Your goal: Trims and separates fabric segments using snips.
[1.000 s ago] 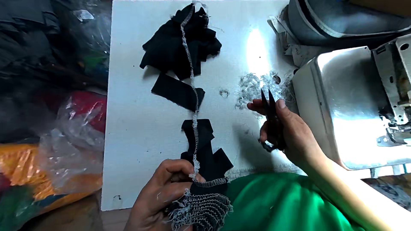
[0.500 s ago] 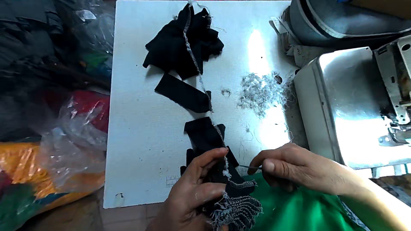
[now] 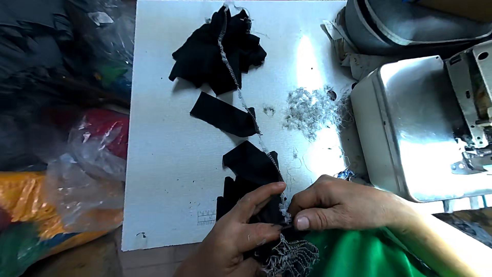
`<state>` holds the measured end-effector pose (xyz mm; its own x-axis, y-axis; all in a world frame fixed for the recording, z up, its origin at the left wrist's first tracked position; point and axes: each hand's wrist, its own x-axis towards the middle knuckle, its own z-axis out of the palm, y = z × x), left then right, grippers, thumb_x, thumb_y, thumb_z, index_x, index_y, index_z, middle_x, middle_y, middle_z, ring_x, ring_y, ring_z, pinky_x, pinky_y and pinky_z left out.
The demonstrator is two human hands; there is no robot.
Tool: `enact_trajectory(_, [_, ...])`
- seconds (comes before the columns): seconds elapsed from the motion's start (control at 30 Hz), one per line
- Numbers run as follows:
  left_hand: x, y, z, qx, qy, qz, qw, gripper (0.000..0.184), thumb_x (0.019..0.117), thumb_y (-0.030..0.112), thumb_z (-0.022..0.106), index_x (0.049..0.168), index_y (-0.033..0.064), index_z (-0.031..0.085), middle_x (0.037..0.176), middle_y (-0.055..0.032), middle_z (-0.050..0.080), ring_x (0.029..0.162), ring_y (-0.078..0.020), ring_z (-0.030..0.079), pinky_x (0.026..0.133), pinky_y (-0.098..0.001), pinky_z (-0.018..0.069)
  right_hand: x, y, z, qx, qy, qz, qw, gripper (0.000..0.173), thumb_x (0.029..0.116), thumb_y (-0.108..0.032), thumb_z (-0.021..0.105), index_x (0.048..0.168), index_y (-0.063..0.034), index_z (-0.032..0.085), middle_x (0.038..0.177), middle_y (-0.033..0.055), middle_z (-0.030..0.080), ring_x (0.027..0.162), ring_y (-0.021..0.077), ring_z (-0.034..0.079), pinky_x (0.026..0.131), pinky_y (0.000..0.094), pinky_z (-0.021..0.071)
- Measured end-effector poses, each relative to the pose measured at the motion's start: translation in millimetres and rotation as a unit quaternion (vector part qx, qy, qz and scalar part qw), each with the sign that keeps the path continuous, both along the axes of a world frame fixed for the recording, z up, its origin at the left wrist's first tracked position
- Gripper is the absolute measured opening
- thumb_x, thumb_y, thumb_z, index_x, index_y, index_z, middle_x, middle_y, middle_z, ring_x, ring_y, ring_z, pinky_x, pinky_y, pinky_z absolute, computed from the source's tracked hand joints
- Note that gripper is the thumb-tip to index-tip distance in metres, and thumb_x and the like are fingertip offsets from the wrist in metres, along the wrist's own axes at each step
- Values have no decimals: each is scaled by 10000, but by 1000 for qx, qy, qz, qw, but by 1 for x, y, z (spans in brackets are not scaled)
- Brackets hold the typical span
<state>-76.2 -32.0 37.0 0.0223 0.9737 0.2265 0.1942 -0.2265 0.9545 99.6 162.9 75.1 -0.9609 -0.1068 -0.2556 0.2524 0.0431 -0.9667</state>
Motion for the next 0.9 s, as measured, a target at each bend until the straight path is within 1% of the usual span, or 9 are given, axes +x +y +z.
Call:
enact_trajectory(0.17, [-1, 0, 0, -4, 1, -5, 1000, 218, 986, 378, 658, 1113, 205, 691, 1567, 62, 434, 1394, -62, 468, 1115, -267, 476, 2, 3, -5, 11, 54, -49, 997, 391, 1070, -306, 503, 894, -16, 696, 633, -78, 521, 567, -92, 434, 523, 89, 344])
enact_trajectory(0.3, [-1, -1, 0, -5, 8, -10, 1000, 253, 987, 410, 642, 1127, 205, 692, 1577, 56, 421, 1421, -69, 438, 1141, -276, 454, 0, 3, 7, 114, -10, -232, 966, 372, 1022, -463, 541, 901, -142, 685, 586, -115, 471, 486, -63, 418, 440, 112, 341])
enact_trajectory(0.37, [0, 0, 0, -5, 11, -10, 1000, 265, 989, 414, 638, 1132, 198, 694, 1563, 37, 436, 1415, -70, 445, 1139, -273, 455, -12, 1, 9, 179, -53, -256, 949, 360, 967, -506, 617, 906, -155, 674, 605, -88, 527, 489, -15, 472, 435, 165, 379])
enact_trajectory(0.47, [1, 2, -1, -2, 12, -20, 1000, 257, 990, 410, 639, 1119, 191, 680, 1549, 39, 446, 1406, -61, 449, 1131, -264, 459, -30, -3, 7, 219, -92, -194, 952, 272, 953, -386, 698, 937, -114, 706, 676, -38, 593, 581, 44, 529, 544, 239, 428])
enact_trajectory(0.6, [-3, -1, 0, 0, 3, -16, 1000, 270, 998, 401, 635, 1106, 158, 679, 1478, 6, 544, 1339, -96, 548, 1080, -281, 516, -38, 1, 9, 190, -95, -175, 961, 59, 958, -140, 669, 986, -106, 710, 711, -37, 611, 593, 14, 520, 543, 194, 408])
enact_trajectory(0.67, [-9, -7, 5, 2, 12, 14, 1000, 306, 1010, 431, 602, 1135, 160, 670, 1308, 28, 657, 1213, -48, 619, 1004, -226, 536, -35, 4, 9, 158, -73, -194, 965, 65, 956, -101, 647, 1012, -110, 678, 728, -52, 599, 567, -19, 502, 512, 154, 402])
enact_trajectory(0.73, [-19, -15, 14, 1, 0, 38, 999, 285, 1027, 437, 568, 1151, 197, 660, 1160, 93, 687, 1104, 11, 630, 941, -175, 519, -30, 6, 7, 131, -48, -212, 967, 92, 937, -64, 638, 1019, -98, 663, 714, -54, 583, 546, -30, 482, 491, 142, 383])
enact_trajectory(0.8, [-30, -18, 27, 3, -35, 41, 999, 272, 1041, 438, 535, 1146, 228, 673, 1118, 128, 692, 1060, 18, 640, 908, -172, 521, -25, 6, 4, 107, -44, -215, 970, 83, 948, -60, 632, 1023, -88, 658, 700, -52, 571, 529, -34, 480, 477, 135, 391])
enact_trajectory(0.9, [-38, -14, 41, 11, -21, 24, 999, 265, 1054, 396, 523, 1113, 186, 673, 1096, 97, 691, 1027, 8, 647, 879, -169, 529, -20, 2, 2, 71, -55, -217, 972, 117, 964, -64, 631, 1066, -82, 684, 737, -44, 607, 569, -26, 510, 509, 139, 420])
